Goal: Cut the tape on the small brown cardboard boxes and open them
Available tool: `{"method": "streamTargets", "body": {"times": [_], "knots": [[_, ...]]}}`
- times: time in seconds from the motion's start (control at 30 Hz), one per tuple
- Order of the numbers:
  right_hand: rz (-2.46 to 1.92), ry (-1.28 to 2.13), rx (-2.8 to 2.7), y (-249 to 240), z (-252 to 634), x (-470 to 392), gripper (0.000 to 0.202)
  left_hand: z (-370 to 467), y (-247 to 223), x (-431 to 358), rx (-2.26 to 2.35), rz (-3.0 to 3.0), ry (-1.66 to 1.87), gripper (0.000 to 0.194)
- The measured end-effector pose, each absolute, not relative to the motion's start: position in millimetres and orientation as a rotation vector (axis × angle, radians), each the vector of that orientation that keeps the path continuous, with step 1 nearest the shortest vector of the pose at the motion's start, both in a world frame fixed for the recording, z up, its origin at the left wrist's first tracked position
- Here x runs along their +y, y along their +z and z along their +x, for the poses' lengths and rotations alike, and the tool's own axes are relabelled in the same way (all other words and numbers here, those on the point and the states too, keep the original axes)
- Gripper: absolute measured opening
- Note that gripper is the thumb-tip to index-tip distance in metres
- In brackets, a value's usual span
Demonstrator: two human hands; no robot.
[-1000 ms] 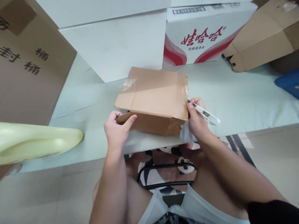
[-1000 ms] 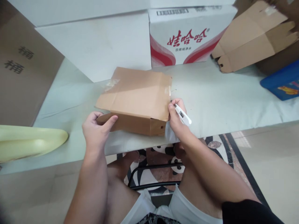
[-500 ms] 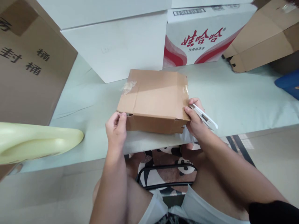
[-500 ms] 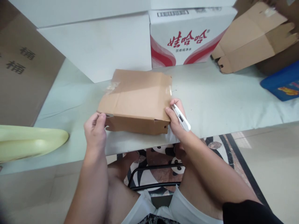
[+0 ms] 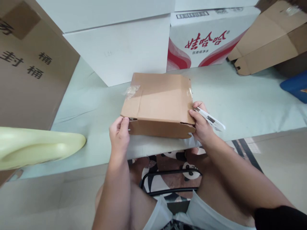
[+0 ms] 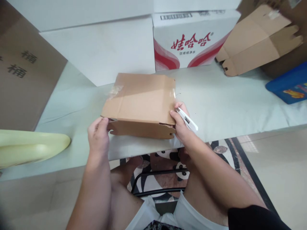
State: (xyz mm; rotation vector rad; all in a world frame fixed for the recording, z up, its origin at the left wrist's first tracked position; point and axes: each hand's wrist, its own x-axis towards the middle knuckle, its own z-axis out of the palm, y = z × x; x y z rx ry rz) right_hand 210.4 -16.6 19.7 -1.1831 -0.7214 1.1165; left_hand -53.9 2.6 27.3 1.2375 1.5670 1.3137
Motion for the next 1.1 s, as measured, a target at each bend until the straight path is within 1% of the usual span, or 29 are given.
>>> {"method": "streamTargets", "body": {"times": [0.5,0.77,1.1], "knots": [[-1.202,1.098,-0.777,15.8,211.5,-17.8,0.036,-55.4,23.2,2.9,1.596,1.253,1.273,0.044],[-1.229,1.216,-0.827,6.9,206.2,-20.6,0.029,-51.3,22.7,2.1,1.728,1.242,1.236,0.031],[-1.242,1.268,-0.805,5.4,204.4,-20.7,0.029,-43.8,22.6,1.3,1.746,1.192,1.293,0.030]]}}
